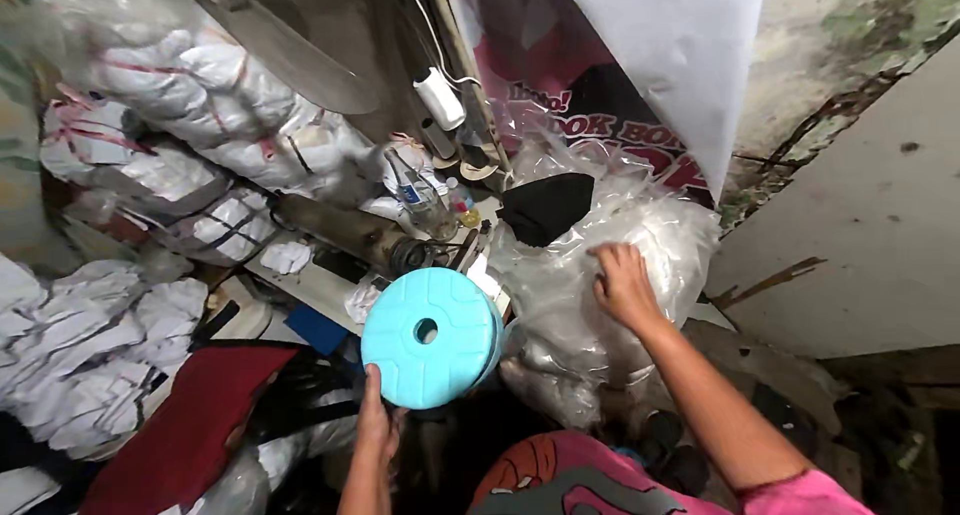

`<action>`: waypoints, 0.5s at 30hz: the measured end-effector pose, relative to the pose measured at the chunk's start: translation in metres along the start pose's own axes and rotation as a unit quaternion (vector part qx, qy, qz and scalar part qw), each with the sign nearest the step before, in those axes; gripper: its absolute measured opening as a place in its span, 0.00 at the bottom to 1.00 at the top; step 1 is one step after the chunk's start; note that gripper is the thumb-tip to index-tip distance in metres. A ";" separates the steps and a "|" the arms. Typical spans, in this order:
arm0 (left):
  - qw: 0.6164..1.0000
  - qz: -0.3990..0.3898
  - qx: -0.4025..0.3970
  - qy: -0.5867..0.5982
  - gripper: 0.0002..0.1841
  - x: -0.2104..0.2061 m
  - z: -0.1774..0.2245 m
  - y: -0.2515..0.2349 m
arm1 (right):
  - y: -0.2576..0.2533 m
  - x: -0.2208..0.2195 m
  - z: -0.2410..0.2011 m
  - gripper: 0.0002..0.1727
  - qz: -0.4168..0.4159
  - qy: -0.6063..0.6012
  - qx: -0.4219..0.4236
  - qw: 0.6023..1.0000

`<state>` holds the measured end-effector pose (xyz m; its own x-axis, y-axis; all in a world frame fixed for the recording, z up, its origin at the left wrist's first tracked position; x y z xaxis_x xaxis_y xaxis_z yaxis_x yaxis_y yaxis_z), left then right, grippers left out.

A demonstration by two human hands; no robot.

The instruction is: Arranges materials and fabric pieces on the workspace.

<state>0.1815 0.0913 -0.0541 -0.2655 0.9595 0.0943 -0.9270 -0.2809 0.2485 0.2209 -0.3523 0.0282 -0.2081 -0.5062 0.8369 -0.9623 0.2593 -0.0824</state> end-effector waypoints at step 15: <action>0.812 0.038 -0.546 -0.202 0.32 -0.057 0.155 0.058 | 0.048 -0.012 0.062 0.23 -0.226 0.164 -0.007 0.960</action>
<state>0.1837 0.0173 0.1044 -0.4292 0.7927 0.4330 -0.6529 0.0590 -0.7552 0.1659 -0.3846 -0.0191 0.2995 -0.2830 0.9111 -0.9383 0.0854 0.3350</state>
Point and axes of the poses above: each hand's wrist, its own y-axis away from the middle knuckle, its own x-axis out of the back of the hand, z = x × y, the point moved 9 cm from there along -y, towards the middle knuckle, and after that the axes turned 11 degrees about -x, right-handed, at the moved point
